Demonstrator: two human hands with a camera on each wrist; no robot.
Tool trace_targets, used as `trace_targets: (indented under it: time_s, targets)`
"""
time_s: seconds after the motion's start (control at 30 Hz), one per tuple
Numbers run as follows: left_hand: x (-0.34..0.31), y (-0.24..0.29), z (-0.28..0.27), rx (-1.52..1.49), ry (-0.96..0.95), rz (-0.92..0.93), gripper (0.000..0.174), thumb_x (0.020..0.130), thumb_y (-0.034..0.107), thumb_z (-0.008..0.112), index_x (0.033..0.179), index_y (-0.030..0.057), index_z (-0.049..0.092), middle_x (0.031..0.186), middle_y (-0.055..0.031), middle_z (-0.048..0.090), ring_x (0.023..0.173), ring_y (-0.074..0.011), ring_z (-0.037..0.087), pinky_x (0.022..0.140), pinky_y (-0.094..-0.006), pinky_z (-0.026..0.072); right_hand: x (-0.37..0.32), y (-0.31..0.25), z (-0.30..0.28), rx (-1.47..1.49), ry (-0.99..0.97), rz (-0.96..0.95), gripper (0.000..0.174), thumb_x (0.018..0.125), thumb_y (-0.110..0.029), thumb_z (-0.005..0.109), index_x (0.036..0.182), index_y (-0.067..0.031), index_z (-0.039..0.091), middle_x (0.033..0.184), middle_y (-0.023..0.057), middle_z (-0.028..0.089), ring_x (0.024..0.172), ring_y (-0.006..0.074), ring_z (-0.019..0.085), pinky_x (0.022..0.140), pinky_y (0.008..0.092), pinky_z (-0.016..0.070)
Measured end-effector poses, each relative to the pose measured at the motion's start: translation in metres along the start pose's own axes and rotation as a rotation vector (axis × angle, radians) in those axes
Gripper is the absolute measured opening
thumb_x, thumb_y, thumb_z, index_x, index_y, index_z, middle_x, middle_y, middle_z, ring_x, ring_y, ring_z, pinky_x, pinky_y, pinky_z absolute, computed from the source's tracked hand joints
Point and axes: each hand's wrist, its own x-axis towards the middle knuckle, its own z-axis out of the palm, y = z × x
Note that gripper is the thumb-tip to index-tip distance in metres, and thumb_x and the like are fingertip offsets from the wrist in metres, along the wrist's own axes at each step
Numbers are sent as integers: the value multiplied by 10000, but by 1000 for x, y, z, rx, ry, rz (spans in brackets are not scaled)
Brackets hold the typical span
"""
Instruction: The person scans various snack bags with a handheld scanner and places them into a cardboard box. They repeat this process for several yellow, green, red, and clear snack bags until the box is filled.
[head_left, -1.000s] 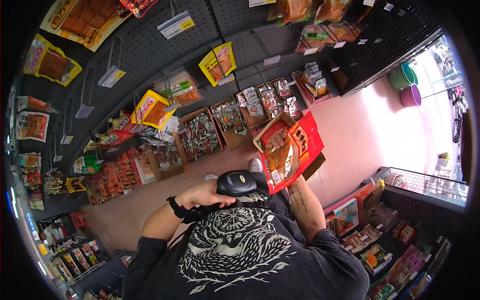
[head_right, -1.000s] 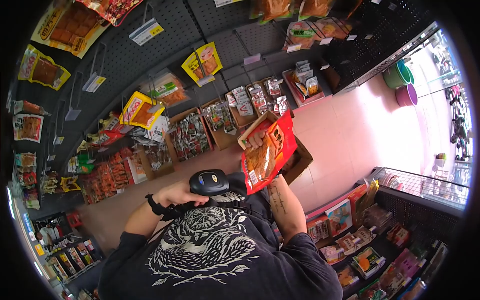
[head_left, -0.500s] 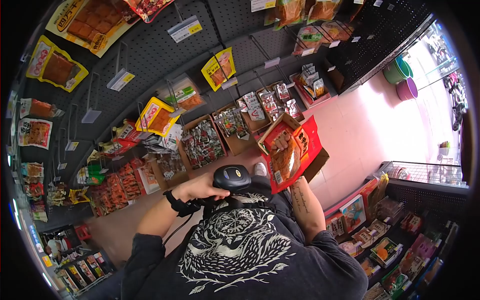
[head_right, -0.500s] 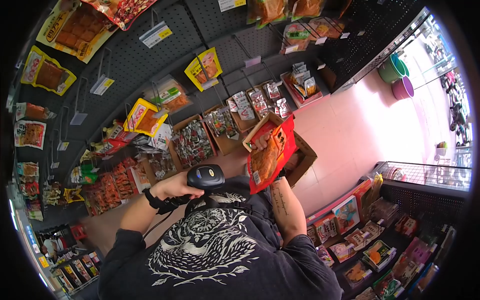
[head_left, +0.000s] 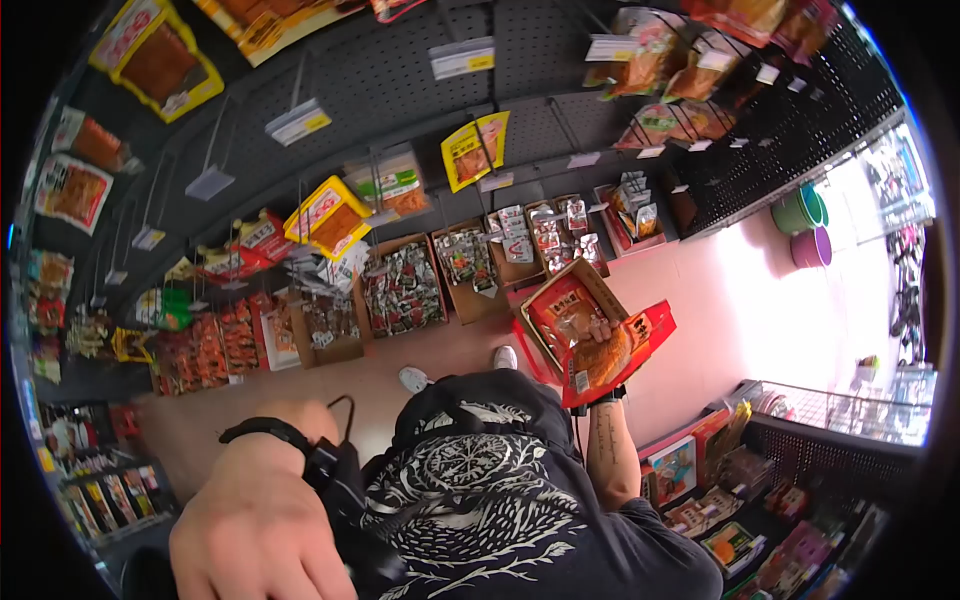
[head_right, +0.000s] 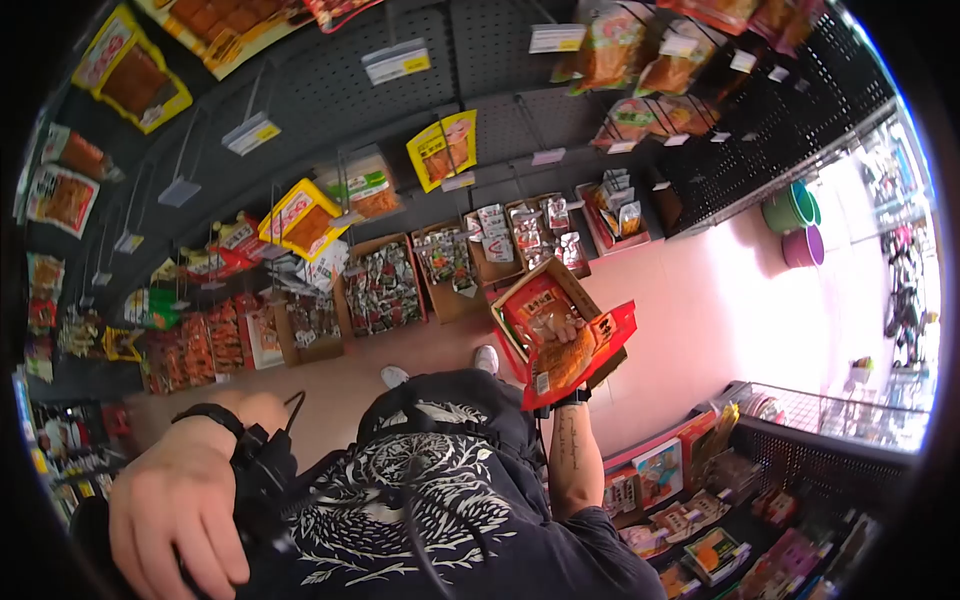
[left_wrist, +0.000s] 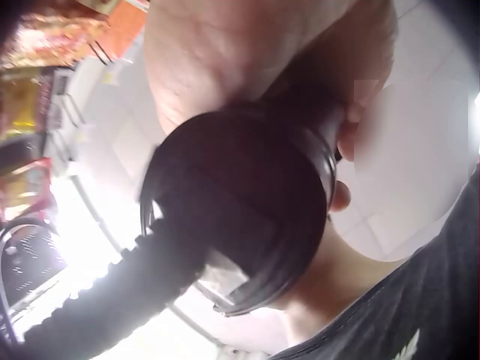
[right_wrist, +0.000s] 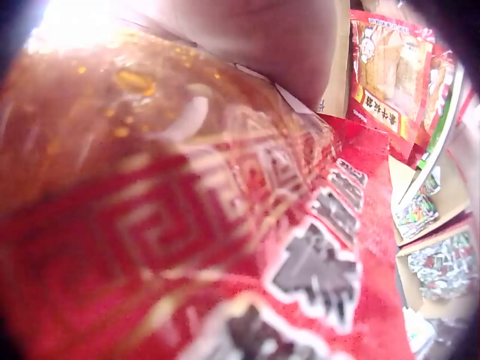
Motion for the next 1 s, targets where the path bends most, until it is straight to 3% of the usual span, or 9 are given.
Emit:
trace_targets:
  time_s: [0.07,0.1,0.17,0.2,0.3,0.57,0.8,1.0]
  targets:
    - [21,-5,7,-46,40,-4,233,840,22,439,619,65,498,639,-109,479,632,-285,559,607,-439,481,-2,1,-8,49,79,3,170,938,-258,454,901,-115,538,737,-25,433,672,123,402,679,276,372]
    - [43,-12,-1,-46,77,-31,184,871,66,470,719,70,576,803,-99,562,628,-223,542,555,-338,416,-3,2,-8,57,85,12,171,938,-259,454,902,-115,539,736,-25,434,672,123,404,679,276,373]
    - [54,-16,2,-49,110,-61,176,901,110,501,820,75,653,966,-90,645,624,-161,526,502,-236,351,-5,4,-4,70,80,27,173,939,-262,454,903,-116,540,735,-24,435,673,123,406,680,276,375]
    - [54,-18,14,-64,259,-54,173,893,94,500,808,70,649,949,-90,642,617,-156,521,501,-234,348,-5,4,-2,77,74,31,174,939,-263,454,904,-116,541,734,-23,435,674,122,407,681,276,376]
    - [45,-22,16,-83,403,-46,172,887,78,500,794,64,644,934,-92,640,610,-150,516,498,-232,345,-10,3,2,87,55,37,178,940,-267,454,906,-116,543,732,-22,437,675,122,411,682,275,379]
    - [53,-44,9,-9,118,12,180,895,82,496,788,51,637,955,-102,643,604,-153,517,490,-228,341,-16,6,4,106,42,44,187,942,-276,455,911,-117,548,727,-19,442,678,121,420,686,274,388]
    - [51,-43,9,-75,229,66,146,888,77,542,773,44,625,998,-106,653,573,-146,495,474,-230,334,-17,9,7,114,42,58,195,944,-285,455,916,-118,552,722,-15,446,680,119,429,690,273,395]
    - [41,-37,14,14,85,21,151,895,92,541,776,53,624,1012,-129,664,627,-154,545,493,-215,352,-15,19,15,118,38,94,202,945,-292,455,920,-119,556,718,-13,449,683,118,436,693,272,401]
